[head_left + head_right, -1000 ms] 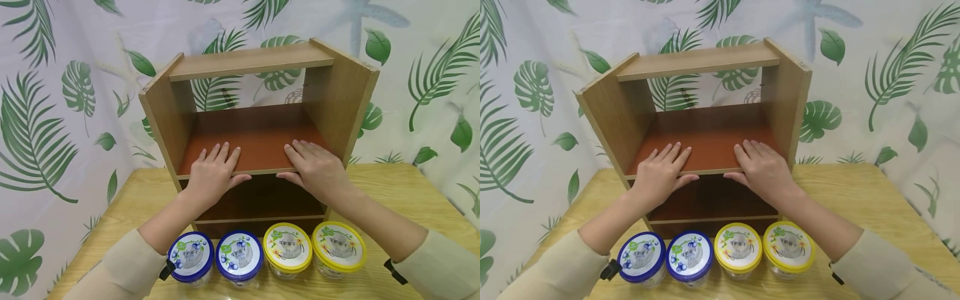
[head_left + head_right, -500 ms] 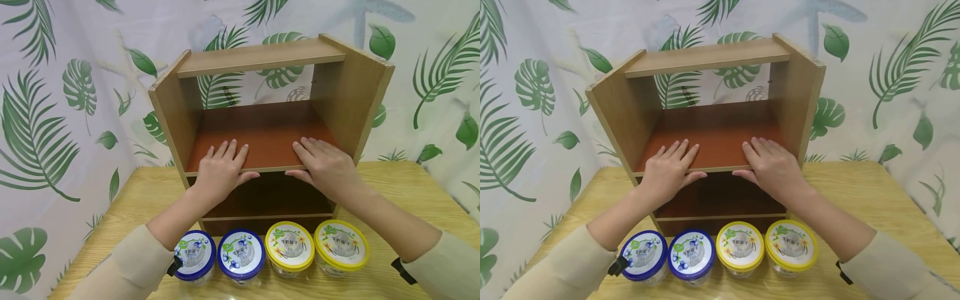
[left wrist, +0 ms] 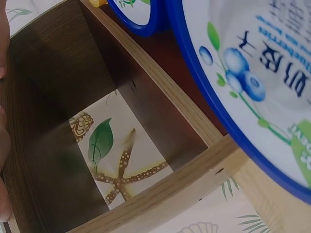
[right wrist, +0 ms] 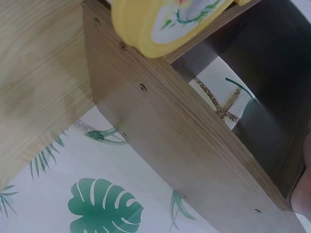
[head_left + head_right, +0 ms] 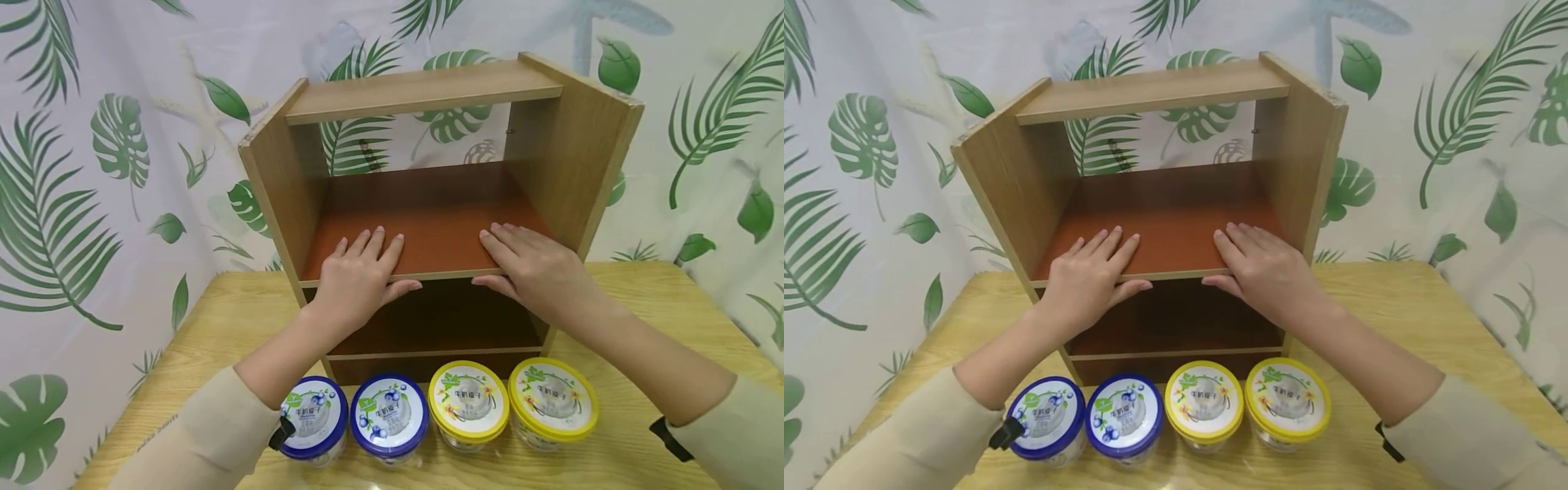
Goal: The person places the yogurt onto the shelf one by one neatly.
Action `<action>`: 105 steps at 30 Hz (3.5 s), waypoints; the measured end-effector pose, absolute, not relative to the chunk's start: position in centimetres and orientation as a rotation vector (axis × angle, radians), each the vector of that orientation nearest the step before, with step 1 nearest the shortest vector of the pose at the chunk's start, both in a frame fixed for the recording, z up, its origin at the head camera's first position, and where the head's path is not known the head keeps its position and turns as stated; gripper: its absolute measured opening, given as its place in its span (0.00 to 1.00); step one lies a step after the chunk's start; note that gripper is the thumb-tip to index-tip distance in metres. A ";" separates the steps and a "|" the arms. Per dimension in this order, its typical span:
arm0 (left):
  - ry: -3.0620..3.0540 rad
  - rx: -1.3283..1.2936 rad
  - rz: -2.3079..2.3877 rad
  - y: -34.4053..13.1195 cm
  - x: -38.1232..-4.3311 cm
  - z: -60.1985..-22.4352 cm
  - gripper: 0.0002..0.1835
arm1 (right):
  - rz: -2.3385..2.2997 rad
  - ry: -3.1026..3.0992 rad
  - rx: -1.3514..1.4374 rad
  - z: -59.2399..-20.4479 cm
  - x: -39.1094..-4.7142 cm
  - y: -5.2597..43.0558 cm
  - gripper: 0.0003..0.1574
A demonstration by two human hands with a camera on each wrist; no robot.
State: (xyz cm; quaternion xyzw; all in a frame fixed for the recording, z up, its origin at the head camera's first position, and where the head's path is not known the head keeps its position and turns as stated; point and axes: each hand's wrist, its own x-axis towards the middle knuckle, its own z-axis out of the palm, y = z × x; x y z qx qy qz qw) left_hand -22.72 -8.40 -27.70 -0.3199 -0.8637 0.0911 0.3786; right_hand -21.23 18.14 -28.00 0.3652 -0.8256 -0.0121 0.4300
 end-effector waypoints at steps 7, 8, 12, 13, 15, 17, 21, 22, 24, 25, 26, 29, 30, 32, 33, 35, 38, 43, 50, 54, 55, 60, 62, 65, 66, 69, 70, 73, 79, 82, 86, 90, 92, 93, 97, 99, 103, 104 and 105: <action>-2.227 -0.817 0.230 -8.3 -22.7 -27.5 0.36 | 0.051 -2.133 0.936 -27.4 -20.9 18.3 0.52; -2.232 -0.816 0.227 -8.3 -22.6 -27.5 0.36 | 0.078 -2.143 0.943 -27.4 -20.9 18.3 0.53; -2.238 -0.811 0.217 -8.3 -22.6 -27.5 0.36 | 0.163 -2.149 0.982 -27.1 -20.7 18.5 0.52; -2.235 -0.812 0.214 -8.3 -22.6 -27.5 0.36 | 0.178 -2.134 0.995 -27.1 -20.7 18.5 0.50; -2.228 -0.817 0.210 -8.3 -22.7 -27.5 0.36 | 0.204 -2.080 1.029 -27.0 -20.6 18.7 0.47; -2.224 -0.822 0.209 -8.3 -22.7 -27.5 0.35 | 0.226 -2.000 1.070 -26.9 -20.6 19.0 0.42; -2.235 -0.820 0.209 -8.3 -22.7 -27.5 0.35 | 0.271 -1.847 1.153 -26.5 -20.2 19.6 0.34; -2.243 -0.816 0.210 -8.3 -22.7 -27.5 0.35 | 0.281 -1.817 1.170 -26.4 -20.1 19.7 0.33; -2.255 -0.810 0.209 -8.3 -22.6 -27.5 0.36 | 0.288 -1.756 1.194 -26.2 -19.7 20.1 0.31; -2.259 -0.808 0.208 -8.3 -22.6 -27.5 0.36 | 0.288 -1.728 1.198 -26.1 -19.4 20.3 0.30; -2.262 -0.808 0.208 -8.3 -22.6 -27.5 0.36 | 0.292 -1.696 1.200 -26.0 -19.2 20.5 0.29; -2.265 -0.808 0.205 -8.2 -22.5 -27.5 0.35 | 0.279 -1.629 1.167 -25.8 -18.5 21.1 0.29; -2.265 -0.807 0.205 -8.2 -22.5 -27.6 0.35 | 0.272 -1.624 1.148 -25.7 -18.4 21.3 0.30; -2.265 -0.804 0.203 -8.2 -22.4 -27.5 0.35 | 0.259 -1.630 1.098 -25.8 -18.2 21.9 0.31; -2.265 -0.802 0.202 -8.2 -22.4 -27.5 0.36 | 0.247 -1.658 1.056 -25.8 -18.0 22.2 0.33; -2.265 -0.799 0.202 -8.2 -22.4 -27.5 0.36 | 0.224 -1.724 0.965 -25.9 -17.9 22.8 0.36; -2.261 -0.798 0.203 -8.2 -22.4 -27.5 0.36 | 0.249 -1.837 0.785 -26.0 -17.7 23.4 0.42; -2.258 -0.804 0.202 -8.2 -22.3 -27.5 0.36 | 0.309 -1.894 0.515 -26.1 -17.6 23.7 0.48; -2.233 -0.808 0.198 -8.2 -22.5 -27.6 0.36 | 0.180 -1.846 0.456 -25.3 -18.8 24.6 0.49; -2.226 -0.809 0.199 -8.3 -22.5 -27.7 0.36 | 0.165 -1.768 0.454 -25.1 -19.7 24.9 0.48; -2.222 -0.809 0.200 -8.3 -22.6 -27.7 0.36 | 0.168 -1.747 0.449 -25.2 -20.0 24.8 0.47; -2.201 -0.813 0.201 -8.3 -22.6 -27.7 0.36 | 0.176 -1.676 0.426 -25.5 -20.7 24.5 0.50; -2.197 -0.815 0.197 -8.3 -22.6 -27.6 0.36 | 0.162 -1.664 0.432 -25.6 -20.9 24.4 0.51; -2.205 -0.816 0.192 -8.2 -22.5 -27.6 0.36 | 0.151 -1.650 0.462 -25.7 -21.0 24.0 0.49; -2.213 -0.814 0.191 -8.2 -22.5 -27.6 0.36 | 0.146 -1.654 0.470 -25.7 -21.0 24.0 0.48; -2.242 -0.807 0.188 -8.2 -22.3 -27.5 0.35 | 0.134 -1.680 0.496 -25.7 -21.1 23.8 0.45; -2.252 -0.806 0.185 -8.2 -22.3 -27.5 0.35 | 0.131 -1.689 0.502 -25.7 -21.1 23.8 0.44; -2.279 -0.802 0.179 -8.2 -22.3 -27.4 0.35 | 0.117 -1.722 0.509 -25.7 -20.9 23.8 0.41; -2.321 -0.791 0.191 -8.4 -22.2 -27.5 0.36 | 0.111 -1.738 0.537 -25.7 -20.8 23.8 0.37; -2.318 -0.797 0.182 -8.5 -22.1 -27.4 0.36 | 0.097 -1.738 0.545 -25.6 -20.8 24.0 0.36; -2.303 -0.809 0.126 -8.6 -22.0 -27.5 0.34 | 0.095 -1.726 0.546 -25.6 -20.8 24.2 0.35; -2.286 -0.825 0.069 -8.9 -21.7 -27.7 0.33 | 0.100 -1.706 0.551 -25.6 -20.8 24.1 0.34; -2.274 -0.835 0.051 -9.0 -21.4 -27.8 0.33 | 0.101 -1.700 0.555 -25.5 -20.8 24.1 0.33; -2.269 -0.841 0.041 -9.0 -21.3 -27.8 0.33 | 0.101 -1.696 0.557 -25.5 -20.8 24.1 0.32; -2.234 -0.870 0.034 -9.1 -20.7 -27.8 0.33 | 0.096 -1.690 0.558 -25.4 -20.8 24.1 0.32; -2.217 -0.882 0.039 -9.2 -20.5 -27.9 0.32 | 0.088 -1.688 0.559 -25.3 -20.8 24.0 0.33; -2.198 -0.900 0.037 -9.3 -20.2 -27.8 0.32 | 0.085 -1.678 0.560 -25.3 -20.7 24.0 0.33; -2.196 -0.902 0.037 -9.4 -20.1 -27.8 0.32 | 0.085 -1.676 0.560 -25.3 -20.7 23.9 0.32; -2.194 -0.905 0.037 -9.4 -20.0 -27.8 0.32 | 0.090 -1.673 0.560 -25.3 -20.7 23.9 0.32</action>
